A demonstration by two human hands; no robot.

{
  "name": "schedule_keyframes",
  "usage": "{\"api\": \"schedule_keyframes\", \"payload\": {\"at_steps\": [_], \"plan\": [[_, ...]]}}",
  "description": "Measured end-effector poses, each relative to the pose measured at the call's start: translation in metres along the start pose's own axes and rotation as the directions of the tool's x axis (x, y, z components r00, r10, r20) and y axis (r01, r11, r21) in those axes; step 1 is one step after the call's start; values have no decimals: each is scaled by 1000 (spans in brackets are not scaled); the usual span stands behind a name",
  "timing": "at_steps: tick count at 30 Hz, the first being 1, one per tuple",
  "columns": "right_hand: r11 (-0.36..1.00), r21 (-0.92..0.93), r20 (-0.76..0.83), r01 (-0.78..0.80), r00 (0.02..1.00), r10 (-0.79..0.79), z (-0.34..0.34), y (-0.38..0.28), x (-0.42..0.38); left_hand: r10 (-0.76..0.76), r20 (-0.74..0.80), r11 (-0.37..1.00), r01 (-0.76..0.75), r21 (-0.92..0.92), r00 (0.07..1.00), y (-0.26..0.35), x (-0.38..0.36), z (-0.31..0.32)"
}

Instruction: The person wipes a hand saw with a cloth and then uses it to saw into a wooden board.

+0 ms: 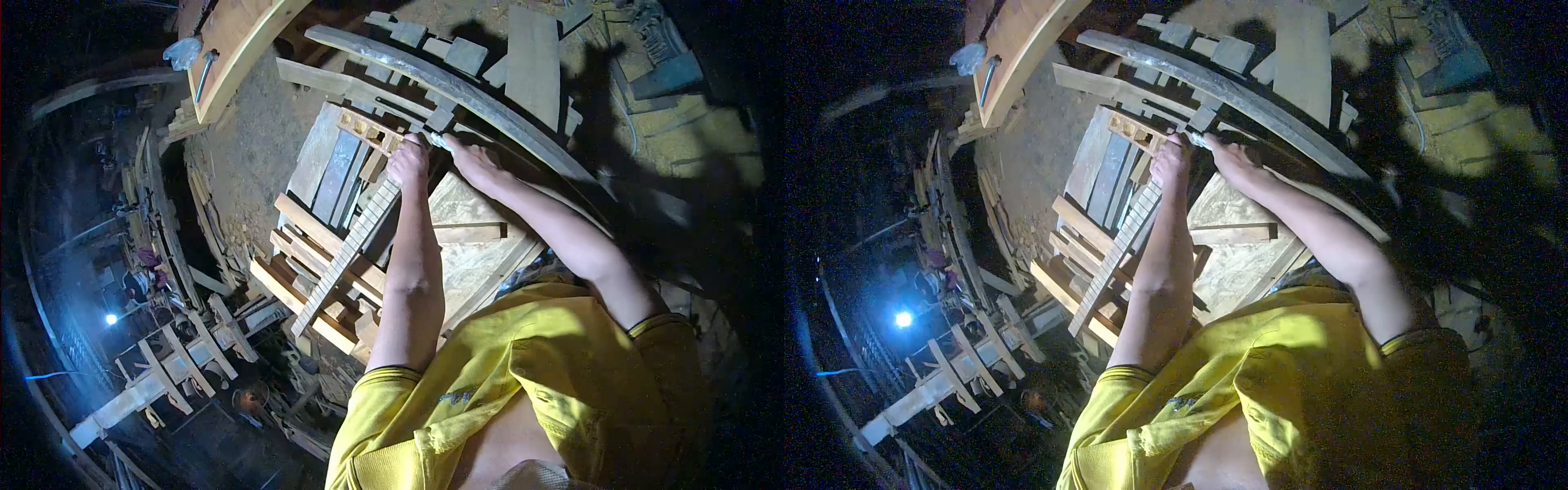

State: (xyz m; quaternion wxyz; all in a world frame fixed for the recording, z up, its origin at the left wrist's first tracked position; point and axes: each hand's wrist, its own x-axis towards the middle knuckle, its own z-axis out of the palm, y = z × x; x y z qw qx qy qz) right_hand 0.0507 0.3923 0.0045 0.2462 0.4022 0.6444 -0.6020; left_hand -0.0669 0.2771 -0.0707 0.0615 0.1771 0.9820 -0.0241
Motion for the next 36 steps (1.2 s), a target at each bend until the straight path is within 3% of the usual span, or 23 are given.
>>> {"api": "schedule_keyframes", "payload": {"at_steps": [1, 4, 5, 8, 9, 10, 12, 14, 16, 20, 21, 23, 24, 26, 28, 30, 31, 33, 36], "plan": [[1000, 18, -122, 25, 992, -23, 7, 1, 7, -22, 73, 1000, 22, -7, 997, 3, 0, -10], [986, -99, -65, 136, 988, -143, 3, 44, 11, 37, 71, 998, -40, 43, 997, 6, -7, -19], [995, -63, 71, -77, 994, 81, -17, 45, -9, 48, 130, 996, -57, 63, 990, 4, -4, -16], [987, -151, 68, 52, 997, -42, -33, 43, -54, 27, 109, 999, -31, 41, 994, 5, -7, -24], [987, -163, -58, 4, 998, -14, -23, 48, -44, 29, 130, 997, -38, 65, 991, 6, -6, -25], [986, -164, -61, 5, 998, -15, -14, 50, -21, 31, 128, 997, -39, 62, 991, 7, -5, -26], [985, -109, 123, 132, 985, -118, -5, 47, 23, 36, 122, 993, -49, 105, 992, 11, -8, -30], [1000, 0, -93, 23, 995, -22, 4, -4, -6, 23, 128, 997, -33, 74, 991, 13, -7, -34], [1000, 1, -46, 4, 999, -4, 3, -6, -4, -49, 121, 999, 48, 15, 991, 12, -6, -31], [983, -172, 3, 65, 998, -65, -17, 45, -18, 47, 89, 998, -49, 25, 995, 8, -8, -27], [966, -232, 38, 115, 993, -109, -21, 64, -20, 4, 73, 1000, -5, 21, 997, 11, -9, -29], [865, -450, 205, 222, 968, -142, -31, 58, -37, 35, 74, 999, -38, 39, 997, 6, -9, -27], [865, -450, 208, 221, 968, -140, -27, 49, -34, 84, 70, 995, -88, 56, 994, 6, -10, -27], [997, -70, 198, -25, 980, 38, -26, 24, -22, 80, 2, 996, -80, 28, 997, 7, -11, -21], [999, -29, 175, 34, 984, -29, -14, -3, -13, -51, 77, 999, 52, -10, 996, 13, -7, -26], [996, -9, -104, 93, 990, -93, 7, -9, -5, -108, 112, 994, 110, -11, 988, 11, -4, -30], [996, -2, -106, 90, 990, -90, 4, -5, -7, -85, 106, 996, 87, -9, 991, 10, -4, -29], [992, -115, 90, 55, 995, -45, -18, 9, -17, -64, 103, 998, 66, -18, 993, 12, -4, -25], [991, -129, 181, 14, 983, 10, -39, 41, -47, 5, 134, 996, -16, 83, 991, 8, -5, -24]]}}
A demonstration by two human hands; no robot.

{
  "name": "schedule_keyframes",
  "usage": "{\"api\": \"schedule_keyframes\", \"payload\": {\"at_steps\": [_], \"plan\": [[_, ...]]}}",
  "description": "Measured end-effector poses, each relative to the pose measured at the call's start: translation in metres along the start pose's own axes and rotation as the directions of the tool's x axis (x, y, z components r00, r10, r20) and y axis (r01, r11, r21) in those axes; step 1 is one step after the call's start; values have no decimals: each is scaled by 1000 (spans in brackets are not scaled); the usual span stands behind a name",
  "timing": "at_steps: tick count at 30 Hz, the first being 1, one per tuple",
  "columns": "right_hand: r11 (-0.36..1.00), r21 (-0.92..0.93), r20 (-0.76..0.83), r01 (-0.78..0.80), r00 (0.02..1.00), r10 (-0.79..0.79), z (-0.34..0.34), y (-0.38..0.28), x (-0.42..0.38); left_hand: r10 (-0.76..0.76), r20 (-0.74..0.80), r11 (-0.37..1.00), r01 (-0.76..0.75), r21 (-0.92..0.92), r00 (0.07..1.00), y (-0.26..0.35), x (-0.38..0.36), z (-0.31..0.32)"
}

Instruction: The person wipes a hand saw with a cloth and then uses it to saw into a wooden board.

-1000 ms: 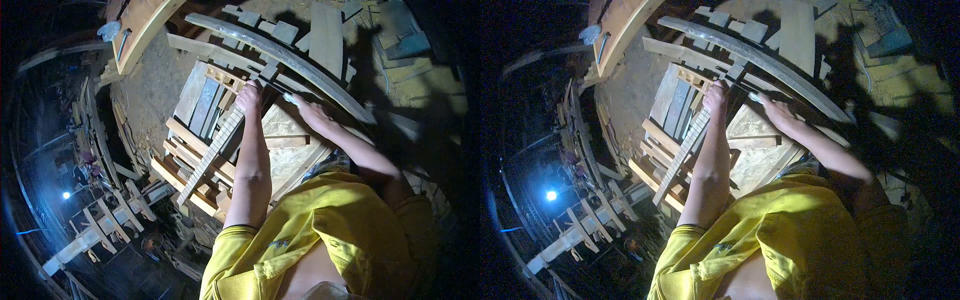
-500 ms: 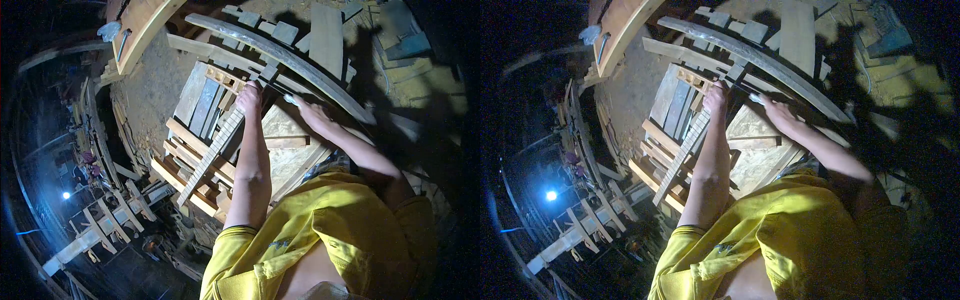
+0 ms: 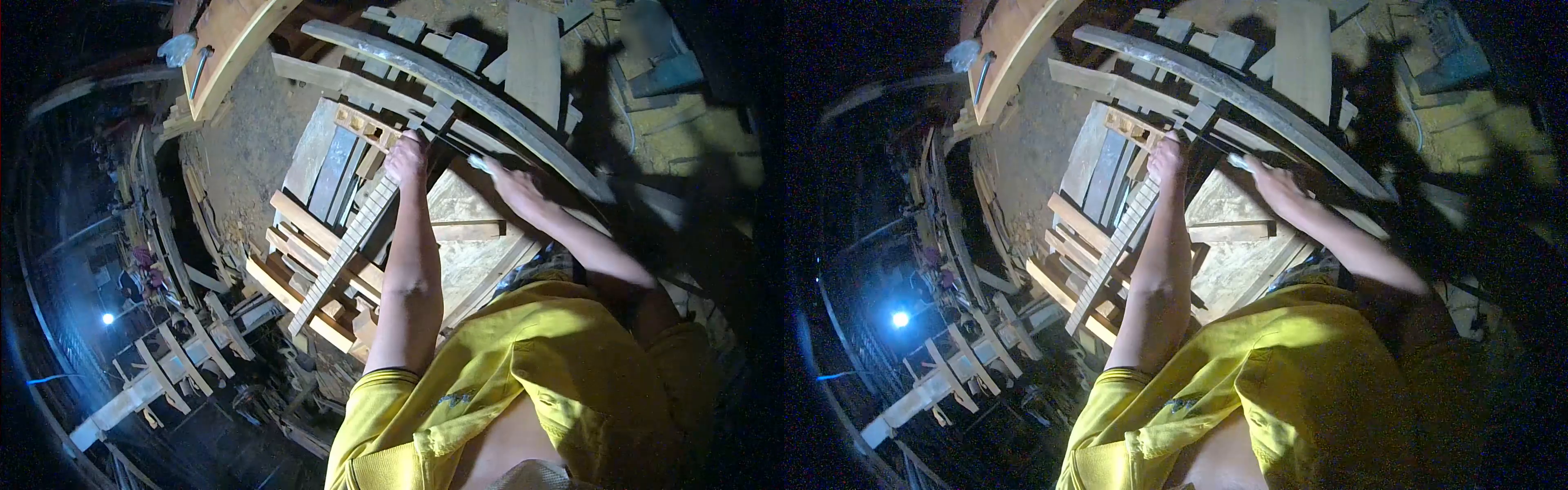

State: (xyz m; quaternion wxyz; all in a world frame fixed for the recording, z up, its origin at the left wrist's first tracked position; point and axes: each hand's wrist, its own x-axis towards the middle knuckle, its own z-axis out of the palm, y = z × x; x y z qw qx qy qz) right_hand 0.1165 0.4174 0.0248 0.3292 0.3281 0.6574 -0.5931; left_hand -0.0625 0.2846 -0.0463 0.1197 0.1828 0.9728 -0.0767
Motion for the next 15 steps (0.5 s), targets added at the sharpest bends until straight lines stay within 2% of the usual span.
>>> {"api": "schedule_keyframes", "payload": {"at_steps": [1, 3, 4, 6, 8, 10, 12, 13, 14, 15], "plan": [[1000, -8, 9, 0, 1000, 0, 2, 4, -1, 51, -9, 999, -51, -4, 999, -2, -2, -1], [958, -240, -10, 158, 986, -165, 5, 9, -4, 33, -3, 999, -33, -12, 999, -3, -4, -3], [958, -239, -15, 158, 986, -166, 8, 2, 7, 23, -5, 999, -23, -24, 1000, 0, -4, -7], [998, 29, -88, -62, 994, 65, 18, -28, 47, 29, -18, 999, -29, -25, 999, 4, -6, -12], [997, 78, -78, 6, 997, 0, 22, -42, 64, -30, 24, 995, 32, -98, 999, 3, -1, -6], [991, 121, -73, 61, 996, -53, 31, -32, 80, -53, 38, 995, 56, -87, 998, 3, 0, -7], [971, -207, -212, 116, 964, -160, 33, 3, 90, -119, 62, 983, 126, -132, 991, 5, 1, -6], [974, -226, -285, 36, 953, -101, 26, 14, 74, -70, 21, 992, 72, -108, 997, 4, 0, -3], [989, -143, -172, 27, 984, -52, 14, 24, 55, -79, 28, 990, 81, -112, 996, 3, -1, 0], [966, -257, -215, 32, 972, -90, 14, 47, 57, -67, 10, 993, 68, -92, 998, 3, 0, 1]]}}
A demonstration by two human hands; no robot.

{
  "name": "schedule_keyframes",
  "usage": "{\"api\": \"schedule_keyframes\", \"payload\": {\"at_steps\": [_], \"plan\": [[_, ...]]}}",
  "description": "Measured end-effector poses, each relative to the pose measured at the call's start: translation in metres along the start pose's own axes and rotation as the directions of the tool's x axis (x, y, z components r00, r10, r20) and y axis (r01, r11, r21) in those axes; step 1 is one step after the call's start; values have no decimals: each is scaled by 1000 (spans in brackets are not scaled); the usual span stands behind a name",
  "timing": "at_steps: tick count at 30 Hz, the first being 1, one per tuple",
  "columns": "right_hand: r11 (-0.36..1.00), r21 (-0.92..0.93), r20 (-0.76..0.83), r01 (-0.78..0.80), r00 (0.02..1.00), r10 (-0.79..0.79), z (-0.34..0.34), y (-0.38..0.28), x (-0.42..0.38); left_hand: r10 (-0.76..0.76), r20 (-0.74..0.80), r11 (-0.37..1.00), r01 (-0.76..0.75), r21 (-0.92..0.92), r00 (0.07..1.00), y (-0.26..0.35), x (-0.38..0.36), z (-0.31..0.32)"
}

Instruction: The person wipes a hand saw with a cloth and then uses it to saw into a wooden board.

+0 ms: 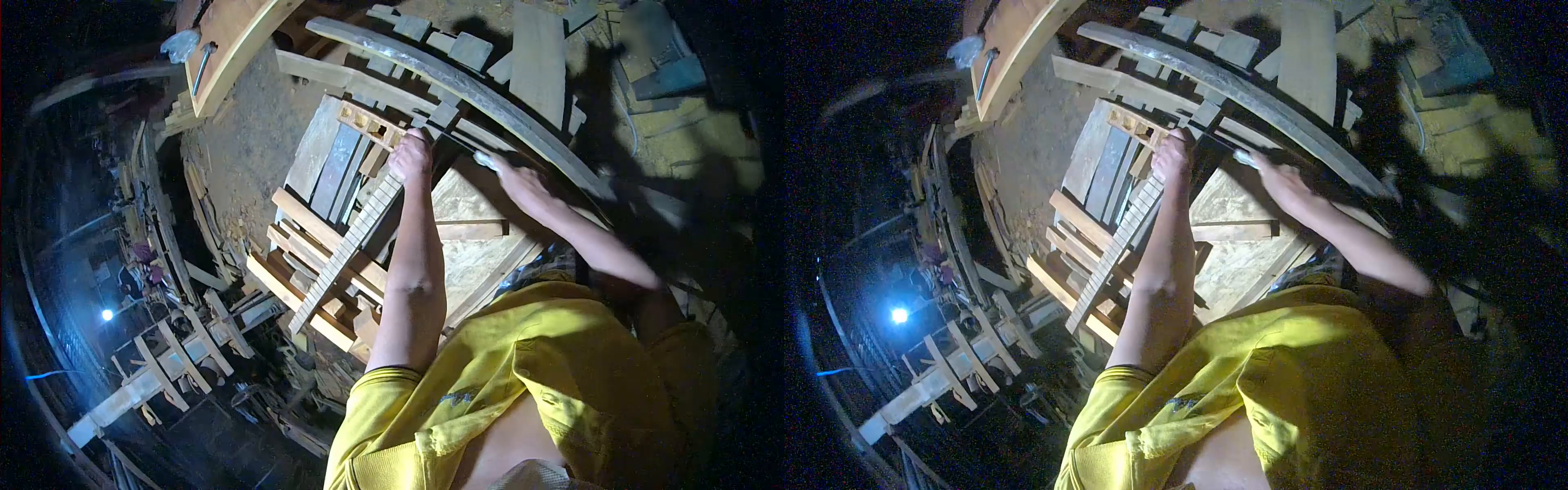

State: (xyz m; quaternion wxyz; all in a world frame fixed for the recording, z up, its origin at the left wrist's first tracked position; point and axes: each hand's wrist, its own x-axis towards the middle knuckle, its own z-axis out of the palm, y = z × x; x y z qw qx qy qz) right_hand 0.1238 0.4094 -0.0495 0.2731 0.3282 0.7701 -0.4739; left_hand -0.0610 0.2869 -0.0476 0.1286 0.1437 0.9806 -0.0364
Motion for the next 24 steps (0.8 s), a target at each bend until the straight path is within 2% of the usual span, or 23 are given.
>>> {"api": "schedule_keyframes", "payload": {"at_steps": [1, 3, 5, 7, 9, 10, 13, 14, 15, 16, 18, 19, 21, 22, 24], "plan": [[994, -109, -49, 27, 998, -33, 2, 5, -6, 15, -16, 1000, -15, 24, 1000, 0, -2, -4], [991, -134, -26, 2, 1000, -5, -10, -14, -16, 2, 20, 999, -3, 36, 1000, -1, -5, -8], [973, 214, 224, -91, 974, 42, -36, -68, -21, 24, 5, 998, -24, 56, 1000, 2, -1, -6], [949, 310, -28, -62, 997, 75, -14, -88, 10, -23, -3, 1000, 23, 14, 1000, 2, 1, -4], [935, 350, 40, -65, 998, 55, -10, -98, 16, -45, 30, 999, 45, 3, 999, 0, 3, -3], [934, 351, 41, -70, 997, 59, -6, -89, 17, -26, -1, 1000, 26, 11, 1000, 0, 2, -1], [960, 267, 123, -86, 991, 54, -9, -47, 1, 4, 8, 1000, -4, 12, 1000, 2, 0, -5], [992, 118, 188, -33, 982, 11, -22, -40, -26, -22, 21, 997, 24, -68, 1000, 2, -1, -8], [999, -27, 259, 32, 966, -24, -28, -38, -41, -34, 25, 997, 35, -67, 999, 0, -2, -9], [999, -28, 267, 32, 963, -24, -25, -41, -41, -56, 24, 994, 58, -97, 998, -1, -3, -10], [999, 28, 198, -21, 980, 15, -27, -46, -39, -91, -7, 991, 90, -99, 996, 1, 0, -4], [981, 174, 190, -81, 981, 47, -6, -34, -4, -86, -11, 991, 84, -102, 996, 1, 0, -3], [940, 314, 162, -134, 983, 86, -6, -67, 15, -18, 1, 995, 18, -103, 1000, -1, 0, -3], [937, 324, 161, -129, 984, 80, -5, -74, 18, -64, 20, 993, 66, -101, 998, -1, 3, -3], [935, 333, 122, -120, 989, 83, -4, -81, 21, -55, 33, 994, 57, -91, 998, 1, 1, -12]]}}
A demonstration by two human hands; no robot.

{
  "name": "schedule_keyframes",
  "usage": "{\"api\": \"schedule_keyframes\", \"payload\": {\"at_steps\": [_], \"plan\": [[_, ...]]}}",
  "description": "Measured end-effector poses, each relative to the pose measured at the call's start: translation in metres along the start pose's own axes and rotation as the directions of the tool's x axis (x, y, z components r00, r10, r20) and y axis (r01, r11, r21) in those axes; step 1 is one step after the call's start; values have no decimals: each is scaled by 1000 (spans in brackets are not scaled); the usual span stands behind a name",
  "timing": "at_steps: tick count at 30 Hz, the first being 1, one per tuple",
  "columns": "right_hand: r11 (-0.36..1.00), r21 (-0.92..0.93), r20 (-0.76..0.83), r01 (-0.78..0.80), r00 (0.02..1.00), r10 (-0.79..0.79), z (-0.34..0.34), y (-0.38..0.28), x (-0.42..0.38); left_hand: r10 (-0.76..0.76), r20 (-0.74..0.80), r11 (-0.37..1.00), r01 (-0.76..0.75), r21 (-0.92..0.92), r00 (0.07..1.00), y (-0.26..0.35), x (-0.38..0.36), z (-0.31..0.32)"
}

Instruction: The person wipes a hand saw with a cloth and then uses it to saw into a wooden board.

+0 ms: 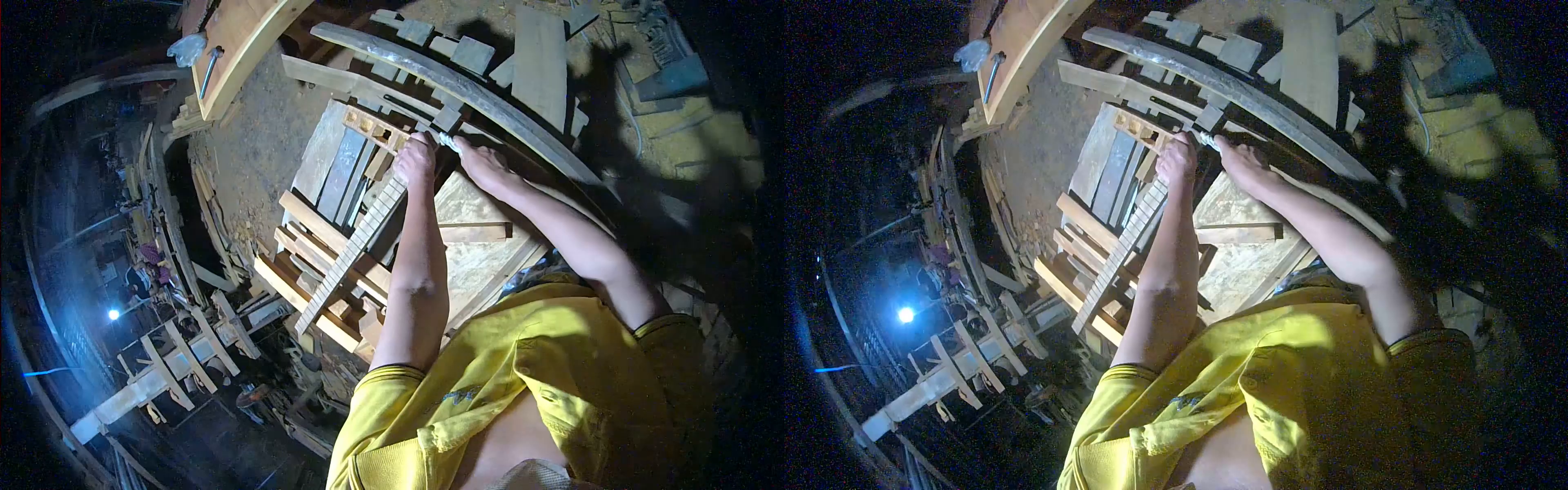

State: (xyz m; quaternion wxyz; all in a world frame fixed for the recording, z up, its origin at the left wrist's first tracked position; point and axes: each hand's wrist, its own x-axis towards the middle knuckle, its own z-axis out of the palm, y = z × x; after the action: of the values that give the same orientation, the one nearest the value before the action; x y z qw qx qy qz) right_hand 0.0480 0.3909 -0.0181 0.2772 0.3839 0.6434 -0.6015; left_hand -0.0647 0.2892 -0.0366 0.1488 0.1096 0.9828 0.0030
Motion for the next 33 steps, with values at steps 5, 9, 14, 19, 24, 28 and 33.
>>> {"api": "schedule_keyframes", "payload": {"at_steps": [5, 9, 14, 19, 24, 28, 33], "plan": [[940, -299, -27, 163, 984, -179, -21, 55, -43, 190, -190, 968, -151, 202, 963, -7, -5, 17], [905, -386, -1, 178, 981, -194, -22, 26, -46, 223, -239, 962, -173, 214, 945, -8, -6, 18], [966, -214, -274, 142, 941, -199, 17, 11, 35, 66, -36, 990, -61, 130, 997, -7, 6, 19], [899, -390, -34, 197, 973, -228, -19, 55, -31, 121, -90, 988, -111, 107, 989, -6, 2, 16], [981, -179, -55, 73, 995, -84, -12, 47, -12, 102, -35, 989, -97, 115, 994, -4, 1, 12], [980, -126, -291, 157, 938, -188, 14, 7, 12, 81, -29, 989, -77, 124, 996, -3, 2, 12], [985, -138, -18, 99, 995, -103, -13, 52, -11, 58, -74, 993, -50, 103, 996, -1, -1, 11]]}}
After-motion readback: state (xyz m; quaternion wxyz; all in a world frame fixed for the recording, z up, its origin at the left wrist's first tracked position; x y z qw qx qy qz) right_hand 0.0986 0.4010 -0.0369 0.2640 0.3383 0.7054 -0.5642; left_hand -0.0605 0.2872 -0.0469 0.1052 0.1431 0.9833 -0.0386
